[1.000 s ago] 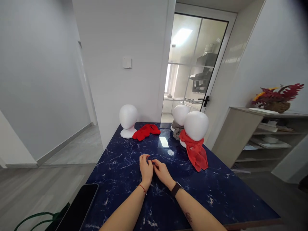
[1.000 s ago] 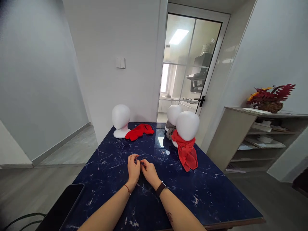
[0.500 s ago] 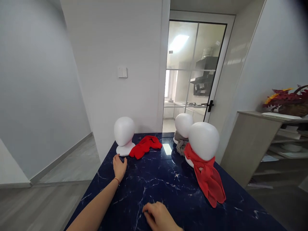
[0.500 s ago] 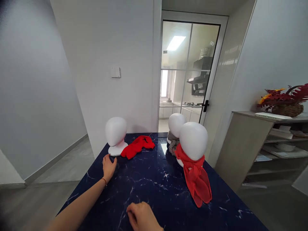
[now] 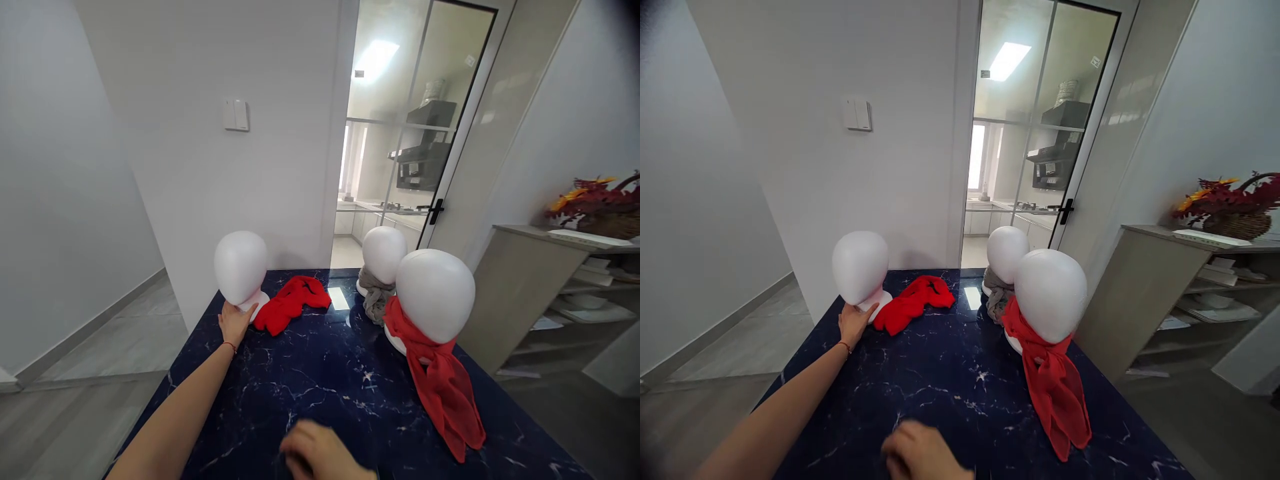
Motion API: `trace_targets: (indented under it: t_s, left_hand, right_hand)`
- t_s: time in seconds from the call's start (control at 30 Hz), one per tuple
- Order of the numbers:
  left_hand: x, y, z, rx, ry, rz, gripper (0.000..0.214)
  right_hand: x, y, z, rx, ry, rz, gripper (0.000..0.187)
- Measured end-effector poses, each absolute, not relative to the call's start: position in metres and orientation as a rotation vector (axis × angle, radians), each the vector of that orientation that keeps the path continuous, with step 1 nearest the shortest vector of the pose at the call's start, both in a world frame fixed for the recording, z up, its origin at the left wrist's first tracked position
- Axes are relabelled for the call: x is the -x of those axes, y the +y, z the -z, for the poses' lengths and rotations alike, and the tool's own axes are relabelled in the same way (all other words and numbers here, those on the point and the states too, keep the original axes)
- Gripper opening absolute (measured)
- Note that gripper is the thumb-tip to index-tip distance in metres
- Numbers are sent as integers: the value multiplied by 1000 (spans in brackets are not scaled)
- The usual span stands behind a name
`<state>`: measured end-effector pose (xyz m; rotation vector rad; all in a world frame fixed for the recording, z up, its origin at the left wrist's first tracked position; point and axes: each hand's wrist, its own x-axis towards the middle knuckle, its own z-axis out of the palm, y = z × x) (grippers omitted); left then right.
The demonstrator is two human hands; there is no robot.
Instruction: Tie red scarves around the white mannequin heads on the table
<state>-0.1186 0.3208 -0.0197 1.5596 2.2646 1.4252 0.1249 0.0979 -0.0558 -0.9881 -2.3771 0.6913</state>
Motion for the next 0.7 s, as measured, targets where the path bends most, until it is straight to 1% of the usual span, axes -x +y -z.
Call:
trace_targets:
  t_s: [0.13, 0.2, 0.23, 0.27, 0.3, 0.37, 0.43, 0.47, 0.57, 0.7]
  left_hand:
    - [121, 324, 25, -1562, 2302, -1439, 73]
    - [122, 325, 27, -1575, 2294, -1466, 72]
    - [123, 325, 28, -1582, 2287, -1477, 71]
    - [124, 326, 29, -1585, 2281, -1480, 71]
    - [125, 326, 30, -1583, 2278, -1481, 70]
    - [126, 327, 31, -1569, 2270, -1485, 69]
    - [125, 327, 31, -1537, 2273, -1512, 68]
    - [125, 326, 30, -1510, 2282, -1535, 69]
    - [122, 318, 25, -1407, 2311, -1635, 70]
    - [112, 290, 17, -1348, 2243, -1792, 68]
  right_hand:
    - [-107, 193, 22, 1136, -2218, -399, 55]
    - [-85, 241, 19, 1206, -2159, -264, 71]
    - [-72, 260, 20, 1227, -2136, -206, 75]
    - [-61, 275, 23, 1251, -2105, -162, 75]
    - [-52, 286, 26, 1267, -2078, -135, 70]
    - [-40, 298, 35, 1286, -2016, -147, 48]
    - [-38, 302, 41, 1286, -1905, -301, 28]
    - [-40, 303, 43, 1290, -1826, -401, 23]
    - [-49, 308, 45, 1339, -1573, -625, 24]
    - [-68, 306, 44, 1307, -1411, -761, 29]
